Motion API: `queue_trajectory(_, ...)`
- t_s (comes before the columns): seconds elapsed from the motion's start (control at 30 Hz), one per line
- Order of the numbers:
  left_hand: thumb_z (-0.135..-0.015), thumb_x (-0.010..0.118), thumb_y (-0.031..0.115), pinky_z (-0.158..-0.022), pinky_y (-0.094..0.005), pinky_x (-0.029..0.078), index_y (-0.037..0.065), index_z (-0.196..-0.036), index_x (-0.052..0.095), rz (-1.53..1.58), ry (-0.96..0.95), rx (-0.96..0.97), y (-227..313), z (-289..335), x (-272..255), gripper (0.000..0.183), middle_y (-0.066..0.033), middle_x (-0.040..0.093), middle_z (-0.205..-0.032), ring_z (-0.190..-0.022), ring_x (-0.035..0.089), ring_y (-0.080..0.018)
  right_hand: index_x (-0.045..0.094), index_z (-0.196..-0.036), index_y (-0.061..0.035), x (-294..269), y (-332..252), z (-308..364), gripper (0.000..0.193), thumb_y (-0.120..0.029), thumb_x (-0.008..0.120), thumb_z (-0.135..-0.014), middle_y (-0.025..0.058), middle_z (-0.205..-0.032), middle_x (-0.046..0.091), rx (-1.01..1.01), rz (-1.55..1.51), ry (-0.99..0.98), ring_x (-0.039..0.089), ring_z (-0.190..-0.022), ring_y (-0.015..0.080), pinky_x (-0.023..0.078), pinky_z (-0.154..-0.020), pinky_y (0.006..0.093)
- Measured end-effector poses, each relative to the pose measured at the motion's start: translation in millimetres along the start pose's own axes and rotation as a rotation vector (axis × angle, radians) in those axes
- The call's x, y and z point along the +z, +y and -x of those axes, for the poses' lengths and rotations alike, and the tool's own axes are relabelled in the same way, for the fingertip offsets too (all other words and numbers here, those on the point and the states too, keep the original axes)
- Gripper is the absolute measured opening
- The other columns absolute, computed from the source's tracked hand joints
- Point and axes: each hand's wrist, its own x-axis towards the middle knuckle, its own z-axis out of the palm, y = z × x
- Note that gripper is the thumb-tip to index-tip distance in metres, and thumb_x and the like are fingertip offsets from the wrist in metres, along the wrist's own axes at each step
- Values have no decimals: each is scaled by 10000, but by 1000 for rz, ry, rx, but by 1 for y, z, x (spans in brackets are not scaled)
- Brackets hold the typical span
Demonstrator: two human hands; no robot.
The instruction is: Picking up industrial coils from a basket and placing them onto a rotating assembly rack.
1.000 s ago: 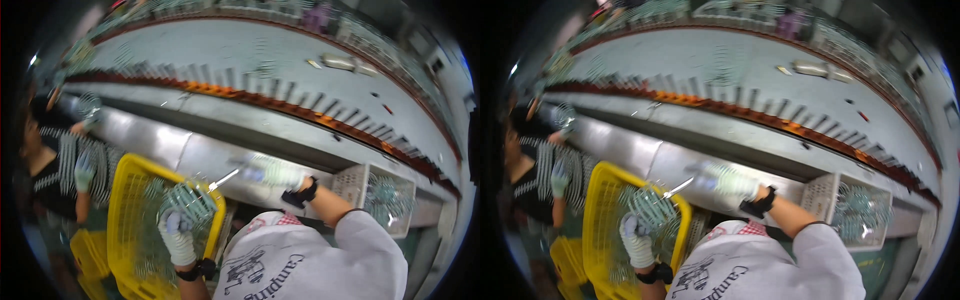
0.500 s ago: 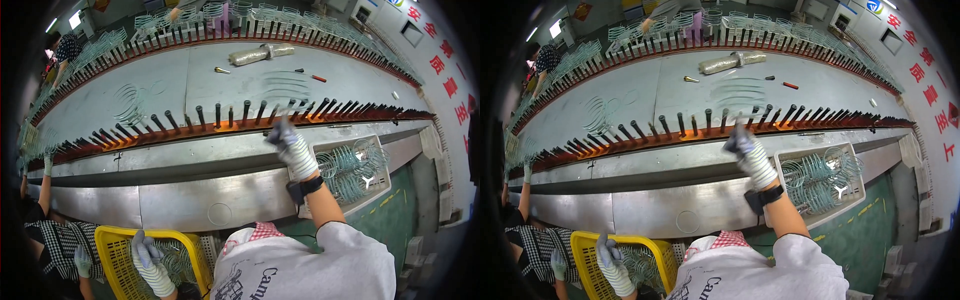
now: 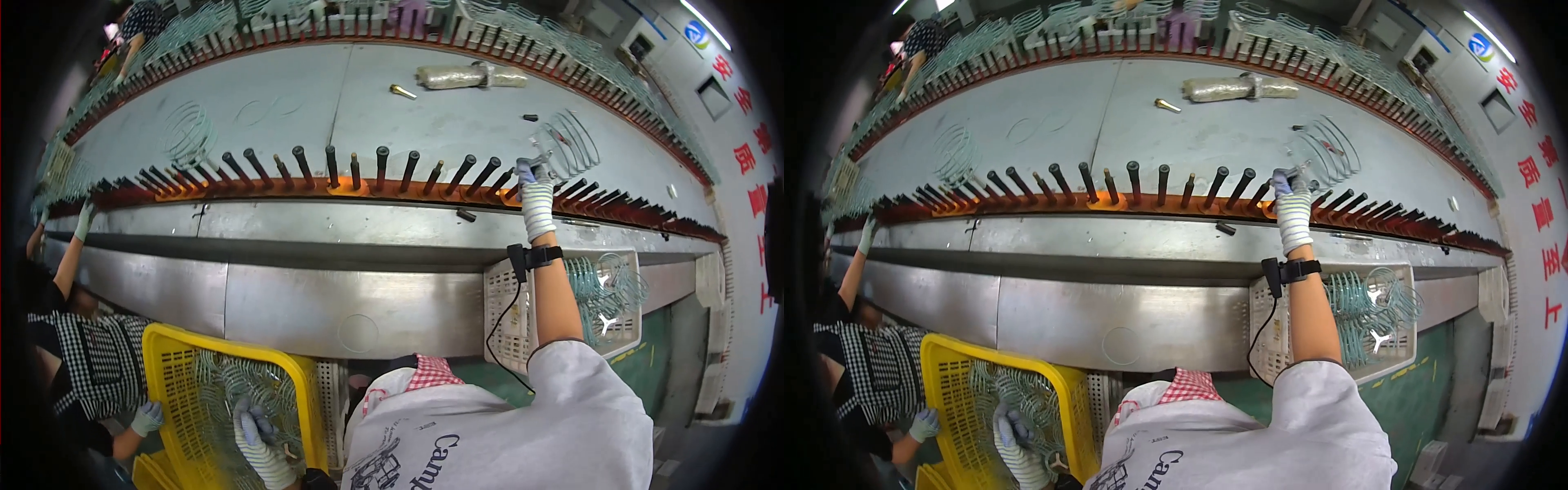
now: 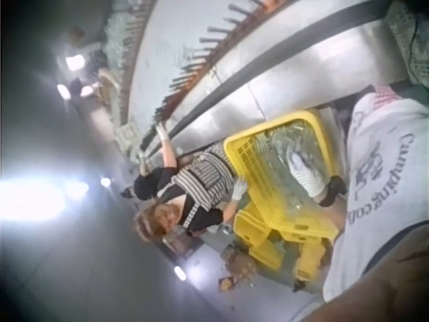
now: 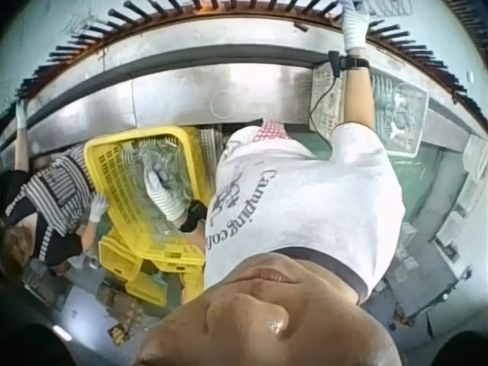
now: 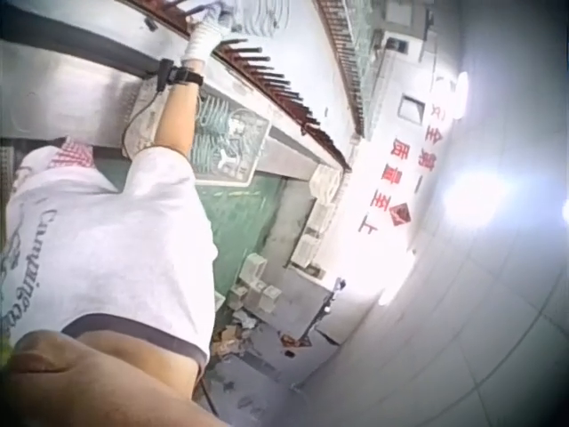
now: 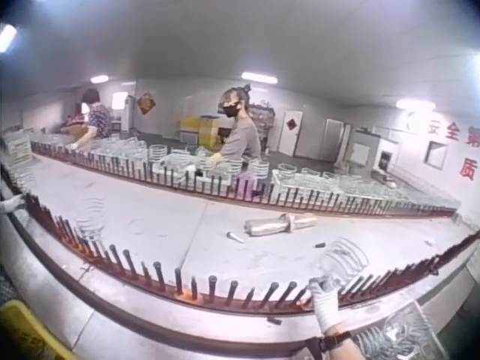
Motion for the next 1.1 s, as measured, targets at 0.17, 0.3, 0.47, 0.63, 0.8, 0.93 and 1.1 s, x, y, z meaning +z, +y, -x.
queue_trajectory(0.17,-897,492,305,-500,-154,321,35,-1119,534,-30,103,-34,-4,9,-31,352,37,520,-773,-576,375,5,585,-925,-37,41,5,11,249,-275,576,-850,56,-724,541,-214,136,-134,494,-586,156,406,-521,266)
queue_trajectory(0.3,-898,488,380,-527,-179,333,35,-1142,534,-308,5,4,-22,25,-81,424,30,520,-810,-604,401,-31,497,-1125,-31,43,20,23,315,-225,502,-877,109,-1017,520,-208,312,-246,493,-883,200,395,-757,303)
queue_trajectory(0.47,-911,503,245,-546,-203,412,55,-1097,560,-42,174,-19,-79,65,-147,272,26,544,-787,-608,469,-62,351,-1333,-11,42,21,-13,466,-15,420,-872,146,-1301,450,-213,272,-437,459,-1152,234,357,-991,347)
queue_trajectory(0.63,-900,499,214,-525,-246,462,48,-1085,556,88,205,-372,-143,99,-199,255,-39,622,-836,-574,517,-93,520,-1192,-2,68,42,-28,400,-271,502,-896,145,-1173,568,-398,613,-333,562,-989,236,414,-859,316)
queue_trajectory(0.8,-869,532,270,-524,-257,479,39,-1019,563,49,502,-399,-180,182,-312,277,-30,619,-805,-583,528,-105,564,-1078,13,90,36,0,422,-357,503,-883,95,-852,643,-127,628,-283,584,-690,183,457,-619,309)
queue_trajectory(0.93,-861,535,255,-531,-257,480,61,-999,575,56,675,-469,-188,213,-411,242,-20,615,-791,-601,539,-107,569,-1091,11,114,6,45,471,-398,495,-870,83,-858,640,257,355,-548,570,-643,182,454,-553,301)
queue_trajectory(1.1,-857,550,189,-543,-276,490,76,-1129,553,-123,600,-800,-203,191,-477,295,-22,605,-804,-620,541,-129,565,-1138,-74,119,-31,173,436,-418,509,-876,69,-843,622,279,276,-776,519,-599,132,441,-567,271)
